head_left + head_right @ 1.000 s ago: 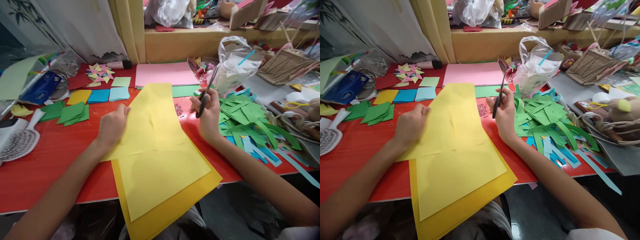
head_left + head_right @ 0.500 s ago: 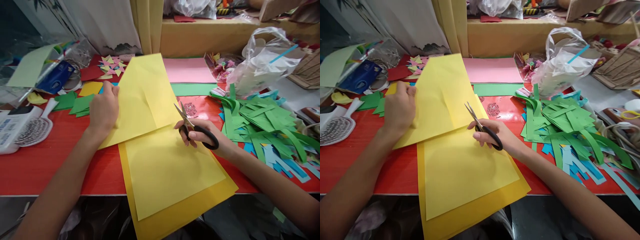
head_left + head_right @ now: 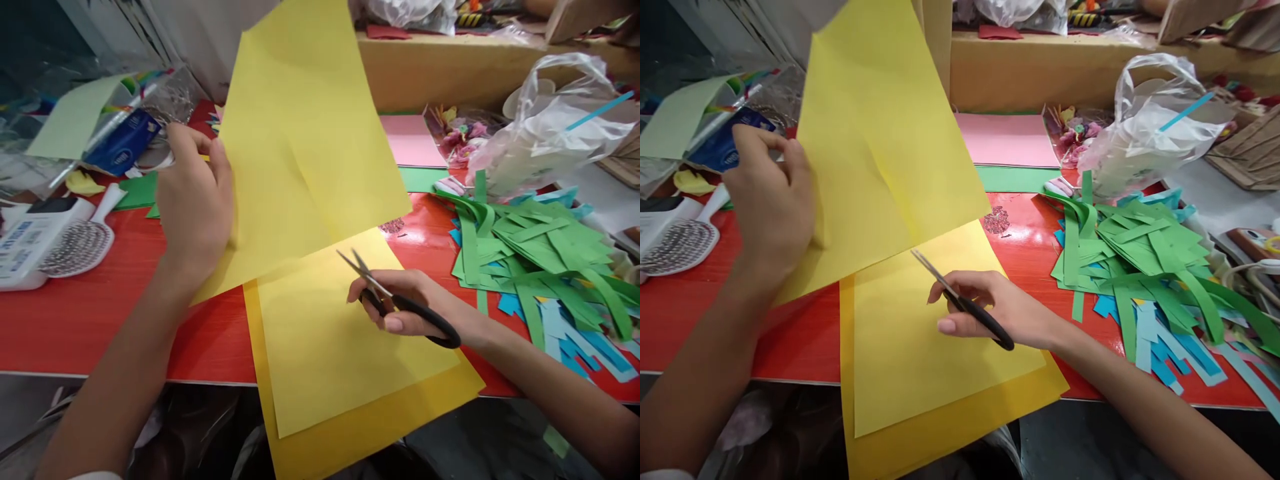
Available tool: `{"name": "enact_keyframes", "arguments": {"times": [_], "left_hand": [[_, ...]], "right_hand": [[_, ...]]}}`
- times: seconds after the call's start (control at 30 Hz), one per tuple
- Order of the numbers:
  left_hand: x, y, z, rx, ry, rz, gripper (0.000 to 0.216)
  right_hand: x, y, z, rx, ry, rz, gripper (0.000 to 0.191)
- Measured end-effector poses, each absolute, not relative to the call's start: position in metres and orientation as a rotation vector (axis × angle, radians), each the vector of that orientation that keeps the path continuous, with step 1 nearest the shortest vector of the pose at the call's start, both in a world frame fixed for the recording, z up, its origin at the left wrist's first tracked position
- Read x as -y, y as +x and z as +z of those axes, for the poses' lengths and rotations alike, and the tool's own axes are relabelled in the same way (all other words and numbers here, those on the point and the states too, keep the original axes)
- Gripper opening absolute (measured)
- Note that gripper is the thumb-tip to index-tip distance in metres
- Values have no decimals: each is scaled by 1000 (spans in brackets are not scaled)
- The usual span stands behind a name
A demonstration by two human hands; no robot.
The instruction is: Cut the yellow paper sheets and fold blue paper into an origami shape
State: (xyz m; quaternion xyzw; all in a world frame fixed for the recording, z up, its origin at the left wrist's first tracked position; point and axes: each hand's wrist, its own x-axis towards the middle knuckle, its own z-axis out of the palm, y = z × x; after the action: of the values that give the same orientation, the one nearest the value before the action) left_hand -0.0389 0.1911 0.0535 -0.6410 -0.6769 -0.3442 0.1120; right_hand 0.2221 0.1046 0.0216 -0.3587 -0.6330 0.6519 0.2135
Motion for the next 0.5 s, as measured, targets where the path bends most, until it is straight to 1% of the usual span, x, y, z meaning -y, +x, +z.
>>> {"name": "enact_keyframes", "arguments": {"times": [0.13,0.23,0.27,0.33,0.4,0.5], "left_hand": [[-202,-41,41,2278,-2021,-673,37],[-213,-49,29,2393,-2300,-529,49],[-216,-53,25,2437,-2376,-506,50],[-222,-59,20,2533,-2475,-474,43],[-226,-63,18,2613,-2523,-478,29],[-227,-63,17,2613,-2452,-620,20]], "right_hand": [[-109,224,12,1605,-869,1602,39],[-117,226,8,1452,-893,1546,33],[-119,226,7,1405,-906,1551,31],[-122,226,5,1343,-910,1565,28],[-124,225,3,1316,-912,1572,26],[-124,225,-2,1331,-923,1547,26]]}}
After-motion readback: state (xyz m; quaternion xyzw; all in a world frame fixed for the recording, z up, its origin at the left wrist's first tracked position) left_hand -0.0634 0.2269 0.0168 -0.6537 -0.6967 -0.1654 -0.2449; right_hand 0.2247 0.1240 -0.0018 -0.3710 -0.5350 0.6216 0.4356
